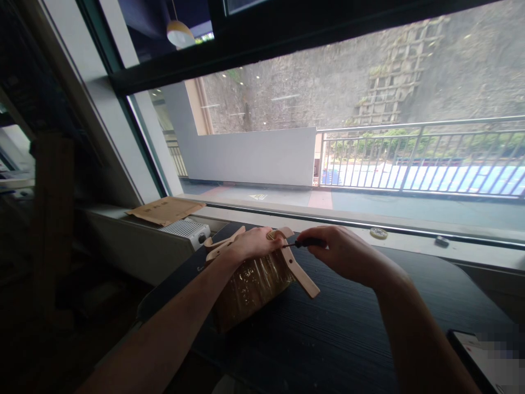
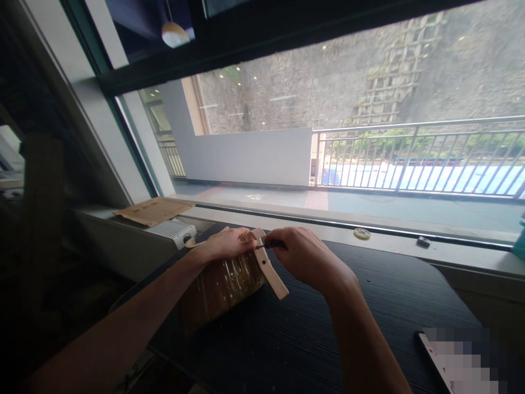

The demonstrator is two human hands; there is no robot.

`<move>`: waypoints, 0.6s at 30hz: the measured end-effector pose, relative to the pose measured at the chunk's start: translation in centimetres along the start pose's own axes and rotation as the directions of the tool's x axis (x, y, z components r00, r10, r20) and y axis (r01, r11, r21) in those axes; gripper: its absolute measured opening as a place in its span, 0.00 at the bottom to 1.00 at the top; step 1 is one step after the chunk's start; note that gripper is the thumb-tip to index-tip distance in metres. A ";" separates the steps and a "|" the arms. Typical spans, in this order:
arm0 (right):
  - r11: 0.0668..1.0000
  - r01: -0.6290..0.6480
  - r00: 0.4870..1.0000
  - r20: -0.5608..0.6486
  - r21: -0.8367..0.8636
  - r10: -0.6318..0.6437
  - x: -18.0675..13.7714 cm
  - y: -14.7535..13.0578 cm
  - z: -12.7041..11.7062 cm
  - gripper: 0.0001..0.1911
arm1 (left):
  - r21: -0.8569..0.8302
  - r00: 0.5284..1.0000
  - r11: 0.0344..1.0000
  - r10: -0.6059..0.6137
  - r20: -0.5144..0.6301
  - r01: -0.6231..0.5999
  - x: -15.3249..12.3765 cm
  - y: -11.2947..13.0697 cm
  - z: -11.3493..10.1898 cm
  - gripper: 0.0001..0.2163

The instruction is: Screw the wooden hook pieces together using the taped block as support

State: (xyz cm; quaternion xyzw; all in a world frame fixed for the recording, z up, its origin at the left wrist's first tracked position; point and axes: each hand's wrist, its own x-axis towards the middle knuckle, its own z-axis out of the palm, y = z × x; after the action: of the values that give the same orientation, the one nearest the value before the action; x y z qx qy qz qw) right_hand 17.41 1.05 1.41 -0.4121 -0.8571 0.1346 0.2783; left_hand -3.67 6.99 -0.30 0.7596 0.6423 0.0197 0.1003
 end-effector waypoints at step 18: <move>0.986 -0.140 0.989 -0.071 -0.092 0.133 0.2 -0.4 0.2 0.15 | 0.010 1.000 1.000 -0.020 -0.004 0.020 -0.4 0.2 -0.1 0.31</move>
State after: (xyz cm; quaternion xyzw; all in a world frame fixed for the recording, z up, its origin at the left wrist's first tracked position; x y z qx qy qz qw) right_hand 16.98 0.96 1.50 -0.4870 -0.8229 0.0982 0.2757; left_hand -3.57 6.55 -0.16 0.7537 0.6501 0.0170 0.0956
